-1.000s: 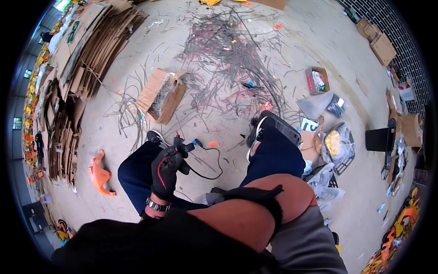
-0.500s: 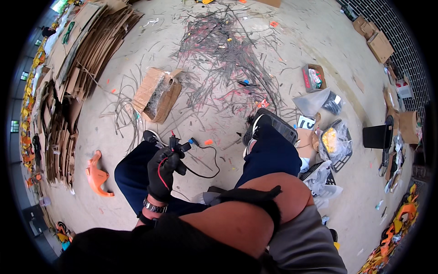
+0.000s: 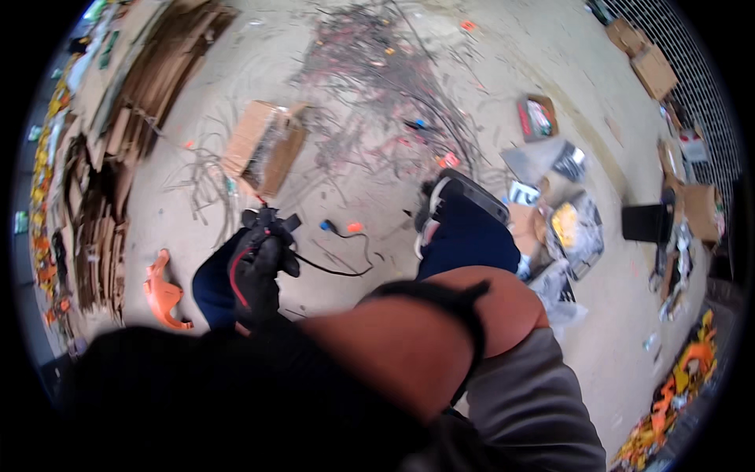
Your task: The person uses pliers to strip the insulation from electrical wires and joins them together.
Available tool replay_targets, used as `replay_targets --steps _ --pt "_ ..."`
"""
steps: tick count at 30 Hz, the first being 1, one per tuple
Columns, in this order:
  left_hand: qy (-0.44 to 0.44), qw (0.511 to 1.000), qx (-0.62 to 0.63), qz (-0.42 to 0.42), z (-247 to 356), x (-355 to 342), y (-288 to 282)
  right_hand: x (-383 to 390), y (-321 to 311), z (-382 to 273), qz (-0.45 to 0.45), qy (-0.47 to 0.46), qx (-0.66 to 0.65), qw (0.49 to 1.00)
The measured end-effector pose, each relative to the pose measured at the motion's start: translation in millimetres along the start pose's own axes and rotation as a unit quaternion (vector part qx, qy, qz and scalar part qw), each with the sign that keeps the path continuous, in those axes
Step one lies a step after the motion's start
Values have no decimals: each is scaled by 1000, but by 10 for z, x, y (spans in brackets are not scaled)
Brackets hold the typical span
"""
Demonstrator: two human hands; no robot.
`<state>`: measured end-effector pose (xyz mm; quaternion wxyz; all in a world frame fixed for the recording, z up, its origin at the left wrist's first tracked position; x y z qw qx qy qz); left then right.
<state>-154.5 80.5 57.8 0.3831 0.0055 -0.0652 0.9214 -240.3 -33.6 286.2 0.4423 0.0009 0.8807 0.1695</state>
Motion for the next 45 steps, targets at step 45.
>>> replay_targets --steps 45 --pt "7 974 130 185 335 -24 -290 820 -904 1262 -95 364 302 876"
Point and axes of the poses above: each hand's wrist, its own x-axis away from the middle knuckle, its own y-axis out of the palm, z = x × y, the point moved 3 cm from there along -x, towards the middle knuckle, and after that the axes turned 1 degree about x, right-handed, at the moved point
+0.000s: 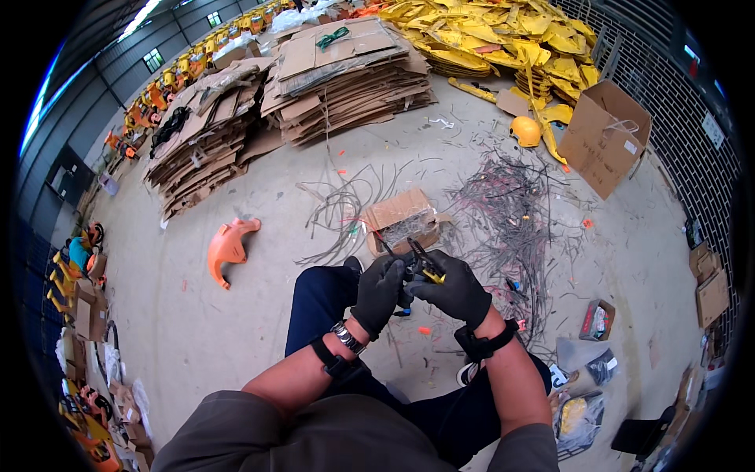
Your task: The person uses pliers to strip the insulation from electrical wires and joins them together.
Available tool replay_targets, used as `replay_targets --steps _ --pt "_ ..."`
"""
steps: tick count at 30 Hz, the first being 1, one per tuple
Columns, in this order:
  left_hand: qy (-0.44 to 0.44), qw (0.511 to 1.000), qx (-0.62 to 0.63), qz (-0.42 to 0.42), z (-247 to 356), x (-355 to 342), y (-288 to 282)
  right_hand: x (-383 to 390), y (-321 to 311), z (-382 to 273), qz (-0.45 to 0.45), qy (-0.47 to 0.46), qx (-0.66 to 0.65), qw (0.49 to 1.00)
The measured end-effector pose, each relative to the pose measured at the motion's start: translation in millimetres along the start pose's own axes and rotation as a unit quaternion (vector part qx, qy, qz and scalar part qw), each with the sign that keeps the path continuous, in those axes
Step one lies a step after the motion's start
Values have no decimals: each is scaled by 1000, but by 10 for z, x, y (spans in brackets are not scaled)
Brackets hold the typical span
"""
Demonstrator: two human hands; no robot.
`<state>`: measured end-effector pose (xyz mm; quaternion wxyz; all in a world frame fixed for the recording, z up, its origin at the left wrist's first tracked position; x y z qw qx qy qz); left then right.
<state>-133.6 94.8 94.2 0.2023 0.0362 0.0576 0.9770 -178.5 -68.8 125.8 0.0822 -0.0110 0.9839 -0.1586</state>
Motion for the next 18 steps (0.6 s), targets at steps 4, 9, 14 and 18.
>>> replay_targets --steps 4,9,14,18 --pt "3 1000 -9 -18 19 26 35 20 29 61 28 6 19 999" --pt "-13 996 -89 -11 -9 52 48 2 27 82 24 1 8 1000" --pt "29 998 -59 -16 99 -4 40 -1 42 47 14 5 -23 1000" --pt "18 999 -28 -40 -55 -146 -17 20 59 -10 43 -15 -57 997"
Point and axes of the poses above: each hand's wrist, its own x-axis away from the middle knuckle, its own y-axis out of the palm, z = x × y, the point moved 3 cm from there along -x, towards the middle knuckle, and after that the axes turned 1 degree about x, right-handed, at the moved point
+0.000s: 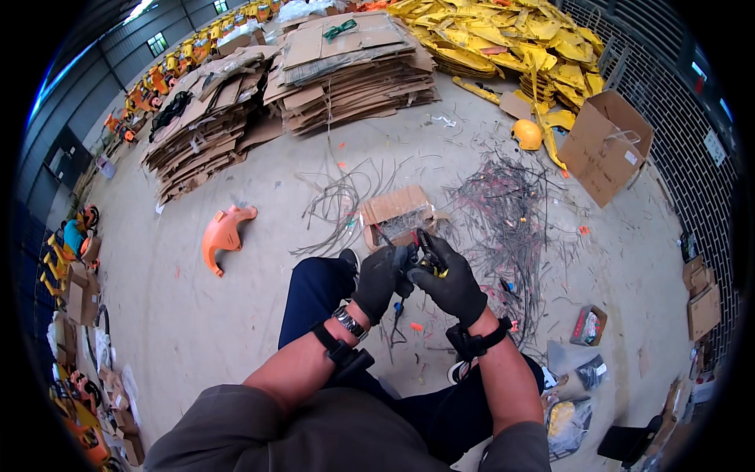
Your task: The person uses pliers to strip the insulation from electrical wires and joins them together.
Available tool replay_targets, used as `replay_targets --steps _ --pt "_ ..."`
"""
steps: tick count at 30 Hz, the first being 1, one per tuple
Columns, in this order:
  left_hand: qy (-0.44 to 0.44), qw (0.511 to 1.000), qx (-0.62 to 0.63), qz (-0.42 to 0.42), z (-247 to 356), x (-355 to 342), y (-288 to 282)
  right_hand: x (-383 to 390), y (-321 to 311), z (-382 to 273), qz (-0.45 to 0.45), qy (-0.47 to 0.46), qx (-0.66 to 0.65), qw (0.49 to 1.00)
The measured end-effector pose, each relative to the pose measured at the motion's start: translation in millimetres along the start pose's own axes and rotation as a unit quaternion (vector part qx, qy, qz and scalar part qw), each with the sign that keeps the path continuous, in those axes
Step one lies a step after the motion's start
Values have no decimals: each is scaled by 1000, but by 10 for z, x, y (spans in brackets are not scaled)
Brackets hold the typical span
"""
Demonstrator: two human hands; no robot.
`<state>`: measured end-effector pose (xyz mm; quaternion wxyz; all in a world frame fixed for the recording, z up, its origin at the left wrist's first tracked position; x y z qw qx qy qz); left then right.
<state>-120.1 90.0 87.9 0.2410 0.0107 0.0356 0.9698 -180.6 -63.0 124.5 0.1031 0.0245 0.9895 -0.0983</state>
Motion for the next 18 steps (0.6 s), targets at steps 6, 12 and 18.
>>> replay_targets --steps 6,12,18 --pt "-42 999 -19 6 -21 -77 7 9 28 -51 -12 -6 39 999" --pt "25 998 -42 -35 -184 -161 -40 26 18 -16 -32 11 56 998" --pt "-61 997 33 -30 -85 -142 -52 -12 -128 31 -48 38 27 998"
Point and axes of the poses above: each hand's wrist, its own x-axis away from the middle knuckle, its own y-axis out of the palm, z = x × y, the point moved 3 cm from there along -x, towards the middle knuckle, and after that the axes turned 1 degree about x, right-handed, at the moved point
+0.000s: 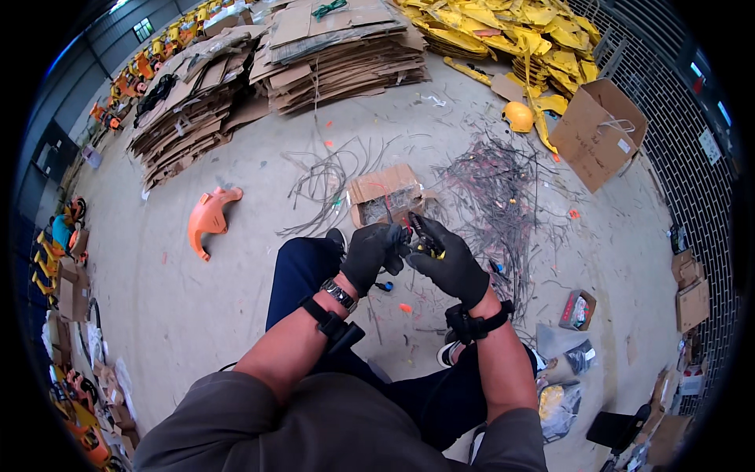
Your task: The person uses pliers to strip the insulation from electrical wires and joins them together.
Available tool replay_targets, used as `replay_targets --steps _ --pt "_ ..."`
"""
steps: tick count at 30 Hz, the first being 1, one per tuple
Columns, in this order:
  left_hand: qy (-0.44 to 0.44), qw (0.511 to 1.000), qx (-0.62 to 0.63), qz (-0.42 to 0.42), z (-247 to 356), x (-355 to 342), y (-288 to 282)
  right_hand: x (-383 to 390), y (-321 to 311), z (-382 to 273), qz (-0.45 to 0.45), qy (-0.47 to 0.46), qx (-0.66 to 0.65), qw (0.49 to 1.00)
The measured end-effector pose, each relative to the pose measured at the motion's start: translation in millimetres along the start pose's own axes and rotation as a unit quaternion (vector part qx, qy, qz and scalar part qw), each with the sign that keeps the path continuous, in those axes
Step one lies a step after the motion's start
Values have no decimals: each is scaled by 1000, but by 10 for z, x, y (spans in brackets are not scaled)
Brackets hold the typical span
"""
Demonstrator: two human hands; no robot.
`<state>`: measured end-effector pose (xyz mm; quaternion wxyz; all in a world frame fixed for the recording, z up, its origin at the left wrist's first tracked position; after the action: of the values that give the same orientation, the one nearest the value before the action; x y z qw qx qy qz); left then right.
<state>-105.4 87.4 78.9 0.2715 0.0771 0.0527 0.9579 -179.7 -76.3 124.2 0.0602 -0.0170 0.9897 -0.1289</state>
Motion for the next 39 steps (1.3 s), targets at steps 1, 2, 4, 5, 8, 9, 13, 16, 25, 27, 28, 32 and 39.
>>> replay_targets --steps 1,2,4,5,8,9,13,16,25,27,28,32,39 --pt "-8 1000 18 0 23 23 13 -1 -38 48 -10 18 -12 1000" --pt "-18 999 28 10 43 52 32 -4 -68 130 -19 36 -25 999" --pt "-10 999 35 -2 45 60 40 -31 -78 240 -19 63 -49 997" --pt "-5 999 38 -9 49 59 43 -41 -84 261 -18 62 -51 997" --pt "9 1000 -3 -16 81 71 68 -50 -91 292 -23 69 -52 996" --pt "10 1000 0 -10 61 71 63 -57 -85 288 -30 73 -48 996" --pt "25 1000 -8 15 28 72 69 -62 -99 256 -42 110 -45 992" --pt "-2 999 18 46 76 84 100 -44 -167 244 -25 101 -48 993" --pt "22 997 -76 6 -83 99 216 -39 -240 153 -19 84 -93 992" --pt "24 997 -72 -9 -77 109 260 -37 -194 108 -49 64 -83 993" --pt "9 998 -54 -23 -29 119 276 -39 -220 97 -41 45 -68 996" --pt "11 999 -34 -25 107 196 326 -1 -270 199 -29 49 -113 992" --pt "296 913 -280 -28 -66 55 144 -19 -230 167 -13 34 -58 998"
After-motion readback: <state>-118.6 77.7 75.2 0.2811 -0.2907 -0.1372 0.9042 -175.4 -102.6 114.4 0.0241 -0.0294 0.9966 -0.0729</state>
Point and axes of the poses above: each hand's wrist, its own x-axis away from the middle knuckle, its own y-axis out of the palm, z = x × y, the point moved 3 cm from there along -x, towards the middle knuckle, and after that the axes turned 1 degree about x, right-handed, at the moved point
